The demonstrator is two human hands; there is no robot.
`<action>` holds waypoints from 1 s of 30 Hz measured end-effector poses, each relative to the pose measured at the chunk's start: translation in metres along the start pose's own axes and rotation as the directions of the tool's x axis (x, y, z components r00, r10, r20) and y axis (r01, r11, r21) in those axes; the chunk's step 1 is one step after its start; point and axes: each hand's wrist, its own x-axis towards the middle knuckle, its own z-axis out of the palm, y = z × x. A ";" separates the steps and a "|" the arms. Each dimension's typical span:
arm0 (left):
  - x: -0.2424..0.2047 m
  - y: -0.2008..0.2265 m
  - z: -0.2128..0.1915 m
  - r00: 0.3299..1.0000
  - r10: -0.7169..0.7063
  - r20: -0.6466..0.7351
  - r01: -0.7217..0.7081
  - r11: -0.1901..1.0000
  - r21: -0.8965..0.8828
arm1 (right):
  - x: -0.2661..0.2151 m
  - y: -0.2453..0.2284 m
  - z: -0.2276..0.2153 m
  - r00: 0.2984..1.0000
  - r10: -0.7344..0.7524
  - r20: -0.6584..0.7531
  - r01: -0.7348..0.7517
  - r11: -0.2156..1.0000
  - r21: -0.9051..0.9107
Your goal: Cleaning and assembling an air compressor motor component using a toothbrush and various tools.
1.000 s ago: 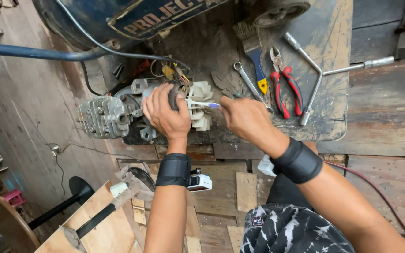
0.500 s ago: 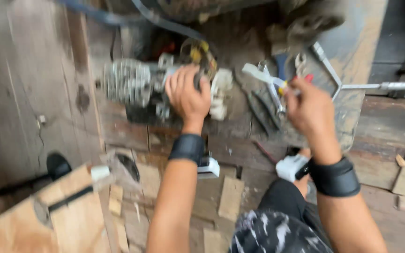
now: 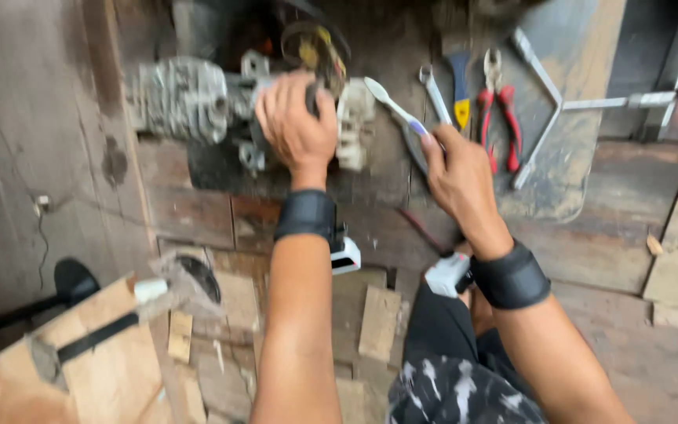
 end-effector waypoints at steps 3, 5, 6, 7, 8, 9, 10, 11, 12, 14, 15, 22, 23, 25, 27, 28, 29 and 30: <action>0.005 -0.005 -0.002 0.999 0.013 -0.035 -0.011 0.999 0.045 | 0.005 -0.011 0.016 0.993 -0.099 0.065 0.096 0.994 0.048; 0.008 0.001 -0.001 0.999 0.024 -0.040 -0.023 0.999 0.029 | 0.009 -0.015 0.016 0.993 -0.064 0.096 0.065 0.998 -0.011; 0.012 0.002 0.002 0.999 0.035 -0.042 -0.034 0.999 0.017 | 0.011 -0.014 0.013 0.996 -0.083 0.034 0.084 0.996 -0.010; 0.010 -0.001 -0.001 0.999 0.029 -0.034 -0.029 0.999 0.015 | 0.004 -0.013 0.011 0.995 -0.098 -0.008 0.098 0.995 -0.009; 0.009 -0.003 0.000 0.999 0.023 -0.025 -0.023 1.000 0.013 | 0.002 -0.012 0.011 0.992 -0.112 -0.049 0.112 0.994 -0.009; 0.002 -0.006 0.001 1.000 0.016 -0.022 -0.015 1.000 0.012 | -0.005 -0.011 0.012 0.990 -0.137 -0.026 0.136 0.990 -0.044; 0.004 -0.010 0.007 1.000 0.008 -0.019 -0.008 1.000 0.011 | -0.006 -0.009 0.013 0.987 -0.162 -0.001 0.162 0.984 -0.078; 0.002 -0.013 0.006 1.000 0.004 -0.029 -0.004 1.000 0.014 | -0.009 -0.012 0.017 0.980 -0.200 0.020 0.201 0.974 -0.107; -0.010 -0.013 -0.001 1.000 -0.016 -0.022 0.017 1.000 0.020 | -0.017 -0.017 0.020 0.977 -0.213 0.014 0.214 0.972 -0.098; 0.004 -0.010 0.005 0.998 0.013 -0.054 -0.014 1.000 -0.012 | -0.004 -0.027 0.030 0.961 -0.261 -0.088 0.251 0.962 -0.103; 0.008 -0.009 0.008 0.998 0.003 -0.058 -0.004 1.000 -0.018 | -0.001 -0.029 0.031 0.964 -0.247 -0.097 0.235 0.965 -0.120; 0.005 -0.014 0.008 0.997 -0.025 -0.073 0.023 0.999 -0.035 | -0.005 -0.031 0.019 0.968 -0.234 -0.092 0.214 0.959 -0.186; -0.001 -0.012 0.008 0.998 -0.021 -0.060 0.019 0.999 -0.040 | -0.007 -0.034 0.018 0.971 -0.227 -0.082 0.206 0.957 -0.205; -0.001 -0.013 0.008 0.998 -0.026 -0.062 0.024 0.999 -0.038 | 0.003 -0.039 0.020 0.962 -0.267 -0.060 0.252 0.950 -0.186; 0.002 -0.013 0.007 0.998 -0.023 -0.065 0.021 0.999 -0.035 | 0.008 -0.043 0.011 0.964 -0.266 -0.026 0.257 0.949 -0.185; 0.001 -0.011 0.005 0.998 -0.021 -0.064 0.019 0.999 -0.034 | 0.007 -0.043 0.001 0.970 -0.242 -0.001 0.238 0.952 -0.195; 0.002 -0.011 0.006 0.998 -0.021 -0.063 0.019 0.999 -0.033 | 0.007 -0.043 -0.007 0.976 -0.218 0.026 0.218 0.954 -0.207; 0.006 -0.012 0.008 0.998 -0.012 -0.060 0.009 0.999 -0.038 | 0.009 -0.044 -0.008 0.977 -0.213 0.016 0.212 0.959 -0.190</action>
